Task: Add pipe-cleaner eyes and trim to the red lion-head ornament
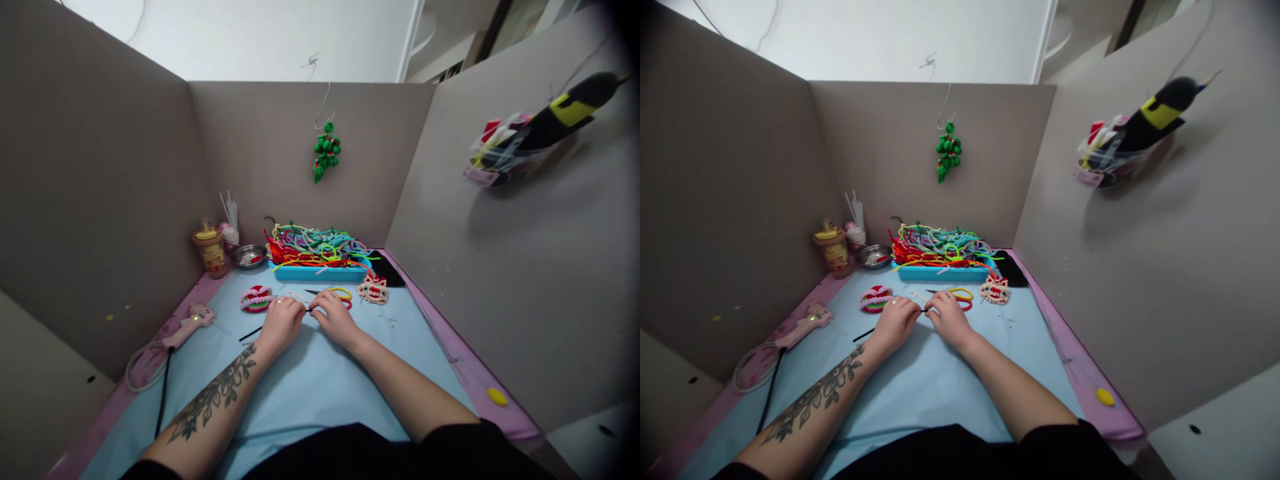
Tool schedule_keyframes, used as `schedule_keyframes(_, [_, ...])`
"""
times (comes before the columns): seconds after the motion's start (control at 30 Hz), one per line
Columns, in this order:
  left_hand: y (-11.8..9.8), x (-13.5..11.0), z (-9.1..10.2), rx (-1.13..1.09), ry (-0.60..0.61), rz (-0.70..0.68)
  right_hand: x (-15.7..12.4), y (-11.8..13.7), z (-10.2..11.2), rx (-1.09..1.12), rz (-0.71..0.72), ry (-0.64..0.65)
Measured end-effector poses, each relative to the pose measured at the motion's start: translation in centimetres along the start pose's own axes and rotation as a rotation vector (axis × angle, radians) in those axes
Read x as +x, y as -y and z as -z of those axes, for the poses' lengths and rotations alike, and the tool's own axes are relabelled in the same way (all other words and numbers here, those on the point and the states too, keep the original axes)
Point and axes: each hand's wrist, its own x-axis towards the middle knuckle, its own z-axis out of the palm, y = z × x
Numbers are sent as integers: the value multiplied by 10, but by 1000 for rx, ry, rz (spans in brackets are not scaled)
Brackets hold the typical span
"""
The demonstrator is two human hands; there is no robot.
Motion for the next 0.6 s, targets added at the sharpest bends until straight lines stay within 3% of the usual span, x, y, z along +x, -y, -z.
schedule_keyframes(0.6, [-3, -5, 1, -114, -9, -13, -2, -2, -8, -53, 0, 51])
